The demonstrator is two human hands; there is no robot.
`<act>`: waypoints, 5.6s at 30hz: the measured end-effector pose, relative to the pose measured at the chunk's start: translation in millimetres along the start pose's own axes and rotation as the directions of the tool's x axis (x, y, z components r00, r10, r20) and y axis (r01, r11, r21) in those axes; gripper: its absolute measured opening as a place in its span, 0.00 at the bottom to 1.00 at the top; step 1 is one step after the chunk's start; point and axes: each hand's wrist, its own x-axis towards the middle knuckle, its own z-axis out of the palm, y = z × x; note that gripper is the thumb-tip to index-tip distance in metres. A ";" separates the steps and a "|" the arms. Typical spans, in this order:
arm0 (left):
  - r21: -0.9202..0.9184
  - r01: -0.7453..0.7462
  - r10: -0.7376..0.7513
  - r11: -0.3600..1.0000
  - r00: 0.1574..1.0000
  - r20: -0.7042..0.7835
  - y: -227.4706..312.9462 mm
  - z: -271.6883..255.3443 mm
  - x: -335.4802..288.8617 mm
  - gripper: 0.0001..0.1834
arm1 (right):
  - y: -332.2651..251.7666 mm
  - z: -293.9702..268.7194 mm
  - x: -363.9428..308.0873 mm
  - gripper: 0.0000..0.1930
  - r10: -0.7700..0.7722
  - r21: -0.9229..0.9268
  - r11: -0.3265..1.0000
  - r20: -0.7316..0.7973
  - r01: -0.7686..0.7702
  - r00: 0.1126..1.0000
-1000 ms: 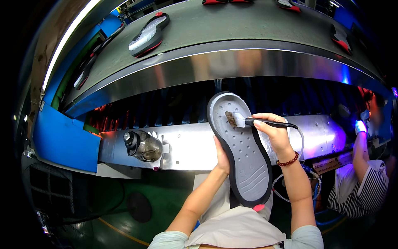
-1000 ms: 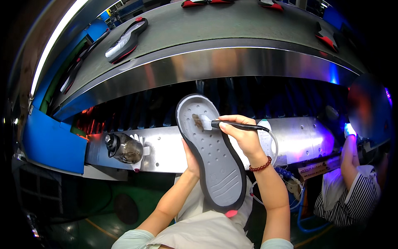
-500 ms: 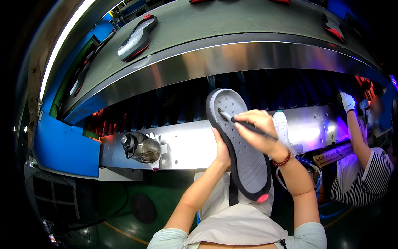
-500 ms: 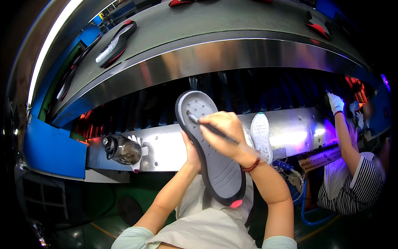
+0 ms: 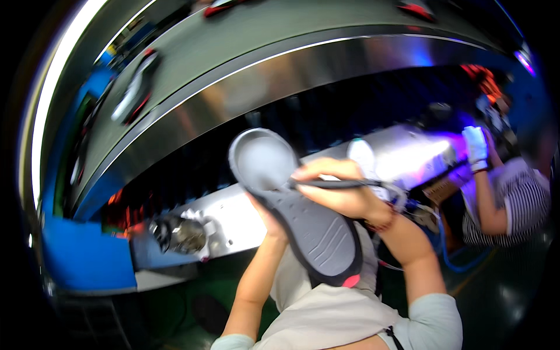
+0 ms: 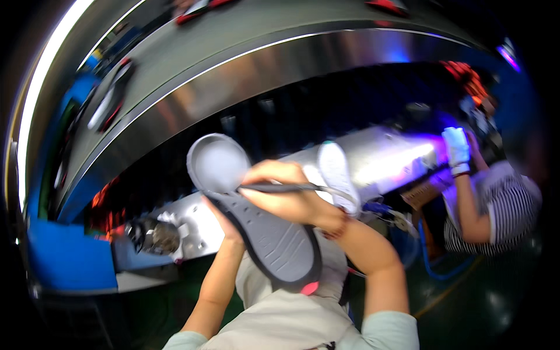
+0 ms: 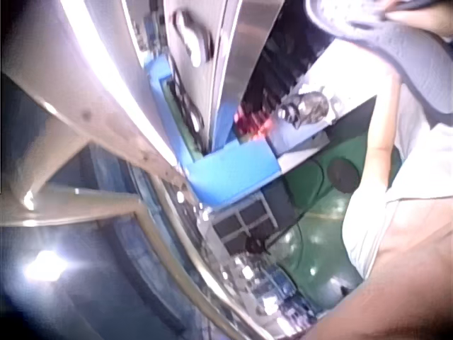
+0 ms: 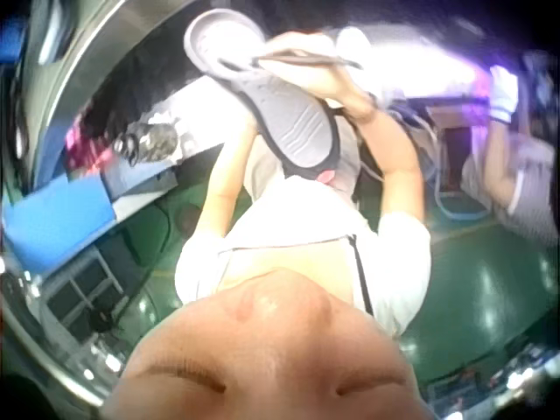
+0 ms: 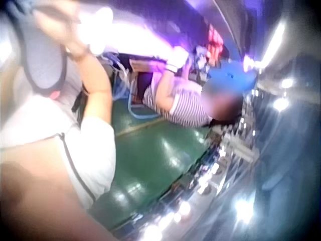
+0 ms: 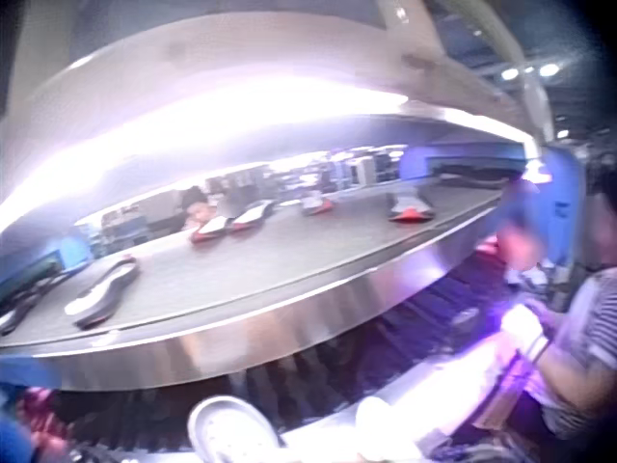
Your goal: The person picks up shoe insoles from a conveyor belt and applies a substance to the bottom surface using a brush. The person repeatedly dips the brush into a container and coats the insole, then places it back on the belt. Another worker is visible nearby performing a similar task.
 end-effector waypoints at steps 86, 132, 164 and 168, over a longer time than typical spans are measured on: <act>0.166 -0.545 0.566 0.822 0.813 -0.138 70.1 4.0 35.1 0.38 | 11.6 -49.9 -70.6 0.09 0.119 0.645 0.714 0.272 -0.273 0.955; -0.397 -0.087 0.159 0.914 0.975 0.153 35.4 26.6 0.7 0.39 | -0.3 1.3 -63.9 0.09 0.206 0.429 0.874 0.098 -0.228 0.974; -0.393 0.099 0.000 0.914 0.970 0.243 53.2 34.8 -4.6 0.30 | -19.8 -30.6 -31.8 0.11 0.241 0.514 0.770 0.314 -0.378 0.918; -0.396 0.128 0.077 0.909 0.882 0.464 50.9 28.1 -1.9 0.35 | -16.6 -25.1 -28.6 0.09 0.245 0.337 0.889 0.223 -0.310 0.944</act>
